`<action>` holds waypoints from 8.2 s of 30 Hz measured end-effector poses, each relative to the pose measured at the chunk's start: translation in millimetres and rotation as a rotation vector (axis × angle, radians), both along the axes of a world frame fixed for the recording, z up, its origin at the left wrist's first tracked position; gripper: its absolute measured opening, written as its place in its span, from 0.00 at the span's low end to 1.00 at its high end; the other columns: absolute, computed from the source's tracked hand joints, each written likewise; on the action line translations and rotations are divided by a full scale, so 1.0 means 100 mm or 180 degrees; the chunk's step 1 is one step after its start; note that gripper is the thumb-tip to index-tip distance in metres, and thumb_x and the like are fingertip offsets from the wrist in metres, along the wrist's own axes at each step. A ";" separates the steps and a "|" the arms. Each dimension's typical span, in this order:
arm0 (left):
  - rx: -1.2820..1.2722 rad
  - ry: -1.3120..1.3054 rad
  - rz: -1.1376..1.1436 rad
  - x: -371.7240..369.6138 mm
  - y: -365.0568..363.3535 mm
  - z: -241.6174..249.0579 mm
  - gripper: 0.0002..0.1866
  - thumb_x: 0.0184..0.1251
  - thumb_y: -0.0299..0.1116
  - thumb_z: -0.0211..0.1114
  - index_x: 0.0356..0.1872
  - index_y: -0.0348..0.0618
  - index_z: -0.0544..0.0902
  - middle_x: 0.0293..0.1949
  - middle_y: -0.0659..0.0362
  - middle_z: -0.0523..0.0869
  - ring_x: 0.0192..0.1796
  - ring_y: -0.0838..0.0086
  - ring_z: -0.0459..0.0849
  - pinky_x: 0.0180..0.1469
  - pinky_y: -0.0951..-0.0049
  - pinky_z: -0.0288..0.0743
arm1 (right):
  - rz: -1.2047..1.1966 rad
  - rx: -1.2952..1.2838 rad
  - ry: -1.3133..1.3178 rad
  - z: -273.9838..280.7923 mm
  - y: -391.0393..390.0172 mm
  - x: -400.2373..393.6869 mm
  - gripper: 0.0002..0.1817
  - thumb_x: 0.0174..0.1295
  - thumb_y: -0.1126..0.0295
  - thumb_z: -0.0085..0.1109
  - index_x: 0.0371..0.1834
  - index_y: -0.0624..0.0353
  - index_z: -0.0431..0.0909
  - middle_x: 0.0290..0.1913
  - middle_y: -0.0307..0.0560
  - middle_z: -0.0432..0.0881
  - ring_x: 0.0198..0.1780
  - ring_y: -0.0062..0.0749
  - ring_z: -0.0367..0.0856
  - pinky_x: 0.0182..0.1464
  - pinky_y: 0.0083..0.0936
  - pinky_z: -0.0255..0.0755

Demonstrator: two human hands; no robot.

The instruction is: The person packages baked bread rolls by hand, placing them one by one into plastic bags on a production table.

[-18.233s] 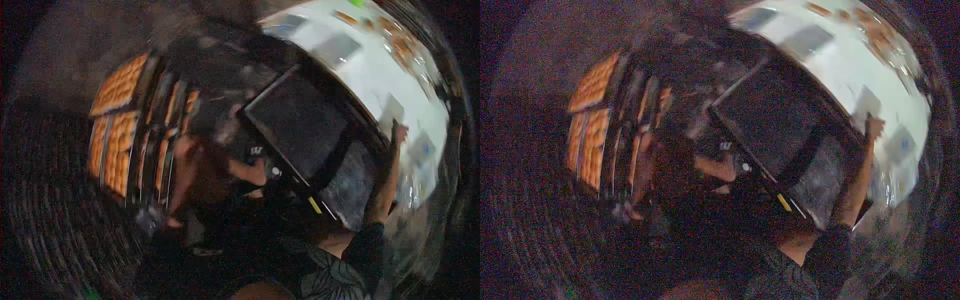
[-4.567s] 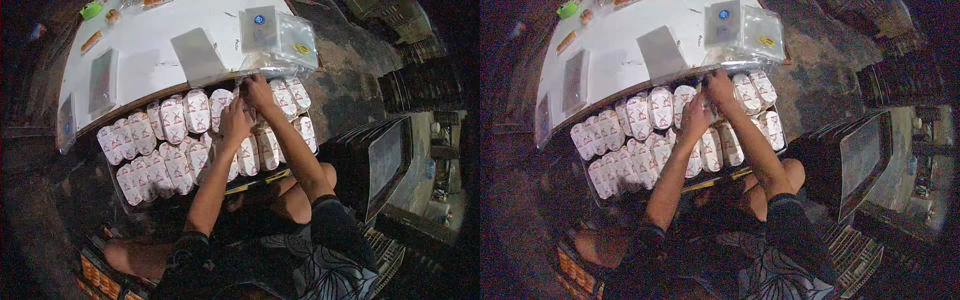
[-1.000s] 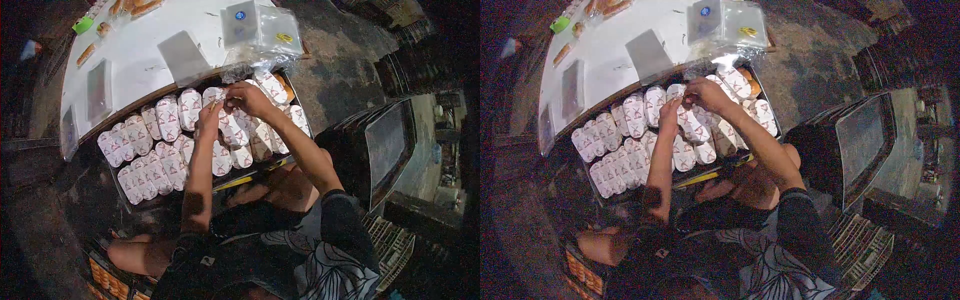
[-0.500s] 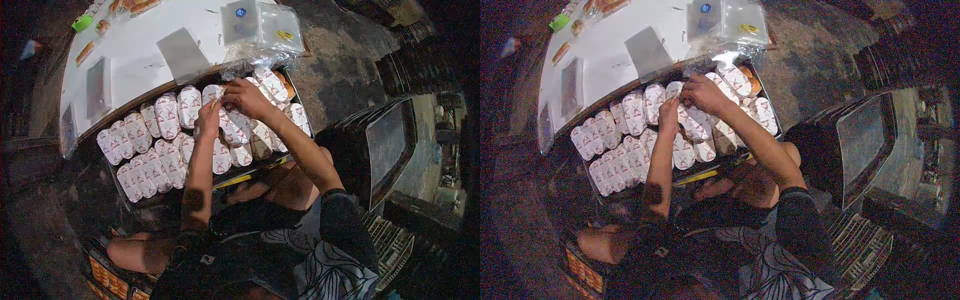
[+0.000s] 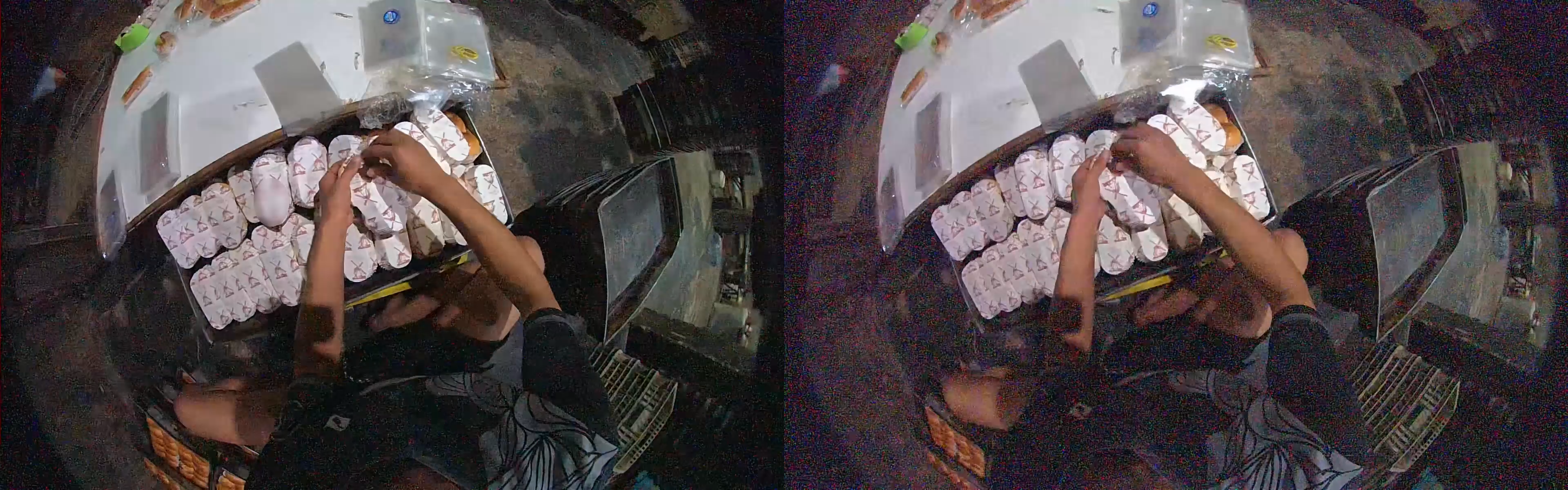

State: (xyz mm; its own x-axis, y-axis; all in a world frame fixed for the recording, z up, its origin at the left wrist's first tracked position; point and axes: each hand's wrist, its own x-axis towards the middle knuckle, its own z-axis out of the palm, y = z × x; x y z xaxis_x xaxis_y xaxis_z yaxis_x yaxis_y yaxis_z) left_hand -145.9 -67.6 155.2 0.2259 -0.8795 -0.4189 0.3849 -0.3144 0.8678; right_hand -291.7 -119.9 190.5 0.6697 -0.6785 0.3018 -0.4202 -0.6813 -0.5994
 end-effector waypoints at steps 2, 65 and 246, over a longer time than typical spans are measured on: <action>0.0073 -0.0191 0.0058 -0.02 0.01 0.02 0.16 0.52 0.36 0.63 0.39 0.37 0.76 0.37 0.59 0.78 0.40 0.75 0.74 0.44 0.76 0.65 | -0.0144 -0.0372 -0.0366 -0.03 0.04 0.04 0.12 0.38 0.65 0.61 0.27 0.54 0.77 0.27 0.43 0.75 0.34 0.40 0.72 0.37 0.32 0.67; 0.0262 -0.0320 0.1851 6.27 0.49 -0.15 0.21 0.52 0.50 0.56 0.45 0.50 0.72 0.36 0.61 0.76 0.35 0.70 0.72 0.28 0.63 0.65 | -0.1951 0.1382 0.0093 -0.71 2.46 -0.53 0.24 0.47 0.76 0.58 0.51 0.57 0.66 0.55 0.53 0.61 0.55 0.47 0.61 0.54 0.34 0.59; -0.0732 0.3416 0.1501 0.84 1.87 0.66 0.19 0.56 0.38 0.51 0.45 0.35 0.66 0.44 0.49 0.71 0.49 0.54 0.70 0.54 0.51 0.62 | -0.0628 0.4515 -0.2913 -0.09 2.58 -0.18 0.29 0.57 0.50 0.45 0.54 0.62 0.60 0.47 0.45 0.72 0.48 0.30 0.71 0.53 0.28 0.64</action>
